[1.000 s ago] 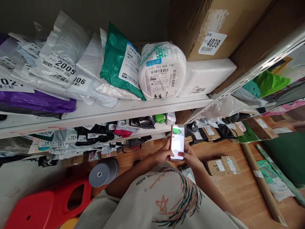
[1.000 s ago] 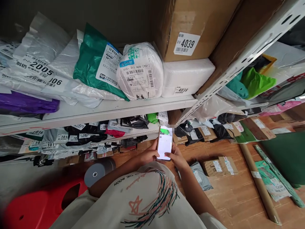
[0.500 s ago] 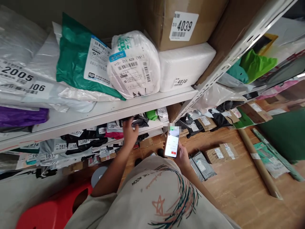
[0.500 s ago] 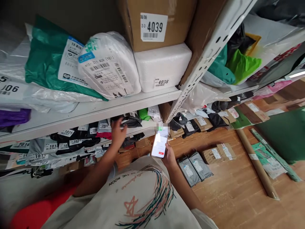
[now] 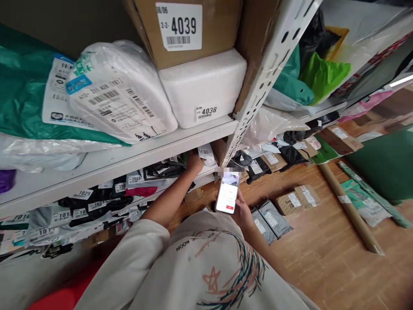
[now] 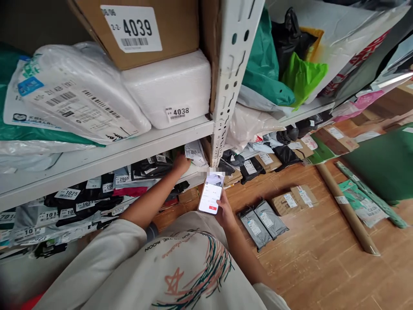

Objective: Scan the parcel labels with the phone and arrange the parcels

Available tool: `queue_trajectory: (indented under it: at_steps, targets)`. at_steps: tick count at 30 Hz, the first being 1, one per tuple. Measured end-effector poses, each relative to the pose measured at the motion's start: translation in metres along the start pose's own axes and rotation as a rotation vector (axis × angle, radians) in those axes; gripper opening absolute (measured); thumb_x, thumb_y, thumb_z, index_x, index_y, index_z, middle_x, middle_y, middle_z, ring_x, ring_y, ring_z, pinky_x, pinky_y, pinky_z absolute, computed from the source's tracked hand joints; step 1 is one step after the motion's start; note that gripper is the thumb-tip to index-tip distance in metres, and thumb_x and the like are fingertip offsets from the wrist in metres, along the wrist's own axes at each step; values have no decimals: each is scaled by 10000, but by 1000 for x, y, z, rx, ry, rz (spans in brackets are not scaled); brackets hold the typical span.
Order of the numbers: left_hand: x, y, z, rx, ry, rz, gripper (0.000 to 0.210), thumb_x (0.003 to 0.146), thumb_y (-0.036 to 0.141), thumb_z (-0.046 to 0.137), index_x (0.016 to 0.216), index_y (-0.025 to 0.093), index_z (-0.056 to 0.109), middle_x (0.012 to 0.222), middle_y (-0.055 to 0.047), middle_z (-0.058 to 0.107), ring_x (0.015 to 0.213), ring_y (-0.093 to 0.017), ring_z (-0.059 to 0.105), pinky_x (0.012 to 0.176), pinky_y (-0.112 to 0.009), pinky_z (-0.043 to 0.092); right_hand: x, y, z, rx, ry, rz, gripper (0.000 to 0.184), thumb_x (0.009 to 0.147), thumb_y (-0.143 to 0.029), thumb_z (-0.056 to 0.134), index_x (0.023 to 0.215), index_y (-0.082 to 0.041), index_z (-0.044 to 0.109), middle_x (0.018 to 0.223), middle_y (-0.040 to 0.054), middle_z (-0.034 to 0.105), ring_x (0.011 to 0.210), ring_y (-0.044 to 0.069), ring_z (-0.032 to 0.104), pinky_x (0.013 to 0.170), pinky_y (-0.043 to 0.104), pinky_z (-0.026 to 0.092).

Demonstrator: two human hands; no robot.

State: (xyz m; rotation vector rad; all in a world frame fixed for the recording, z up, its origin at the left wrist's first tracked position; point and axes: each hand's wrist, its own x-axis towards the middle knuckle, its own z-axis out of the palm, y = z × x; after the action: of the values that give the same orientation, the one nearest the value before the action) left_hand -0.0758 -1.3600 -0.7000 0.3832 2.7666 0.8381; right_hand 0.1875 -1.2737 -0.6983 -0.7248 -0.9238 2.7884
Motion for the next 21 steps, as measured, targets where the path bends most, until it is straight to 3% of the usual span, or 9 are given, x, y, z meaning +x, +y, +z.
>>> queue_trajectory:
  at_steps: [3,5,9,12,14,17,19,21]
  targets:
    - [-19,16,30,-103,-7,-16,292,816,112,584,1096,56,639,1211,-238,612,1175,-324,571,1006,-381,419,-5,-13,-7,16,-38,24,641,668,-364,746,1281,-349,559,1237,43,684,1108,309,659,946,493,508]
    - [-27,21,39,-182,19,-50,371,824,152,602,1185,69,579,1268,-222,580,1201,-303,551,1010,-363,417,-8,-20,-10,26,-57,34,684,673,-338,748,1324,-353,539,1274,46,669,1122,305,654,962,494,499]
    - [-29,14,30,-357,73,-170,336,953,336,489,1207,121,536,1235,-173,595,1205,-270,543,1035,-383,402,-7,-29,-17,47,-119,68,708,674,-334,754,1343,-357,526,1322,55,646,1097,304,666,919,488,520]
    - [-41,4,13,-491,39,-255,399,930,359,539,1260,138,499,1318,-172,547,1270,-265,496,1052,-392,396,0,-32,-18,6,-139,60,666,673,-362,760,1305,-357,548,1307,44,655,1083,300,669,900,476,528]
    - [-63,1,5,-597,-91,-295,454,875,377,625,1262,165,517,1314,-153,561,1242,-273,527,998,-393,449,8,-32,-15,-38,-116,27,609,659,-335,784,1237,-328,592,1209,33,701,1041,276,675,889,427,531]
    - [-110,6,-1,-762,-419,-332,491,870,548,595,1183,171,623,1158,-152,661,1057,-311,646,817,-424,543,22,-27,-6,-95,-70,-13,547,625,-230,824,1130,-296,625,1058,4,737,947,236,678,842,352,533]
    - [-138,10,-3,-945,-670,-376,615,882,672,506,1255,196,618,1146,-160,680,986,-328,680,745,-448,564,32,-20,3,-126,-50,-29,516,609,-195,826,1072,-287,619,1011,-9,740,901,229,676,807,341,539]
    - [-157,12,-5,-1169,-815,-434,684,883,709,485,1403,267,510,1225,-145,664,996,-323,686,745,-452,575,40,-13,14,-145,-37,-33,468,614,-207,810,1030,-280,607,975,-11,745,860,233,679,768,348,551]
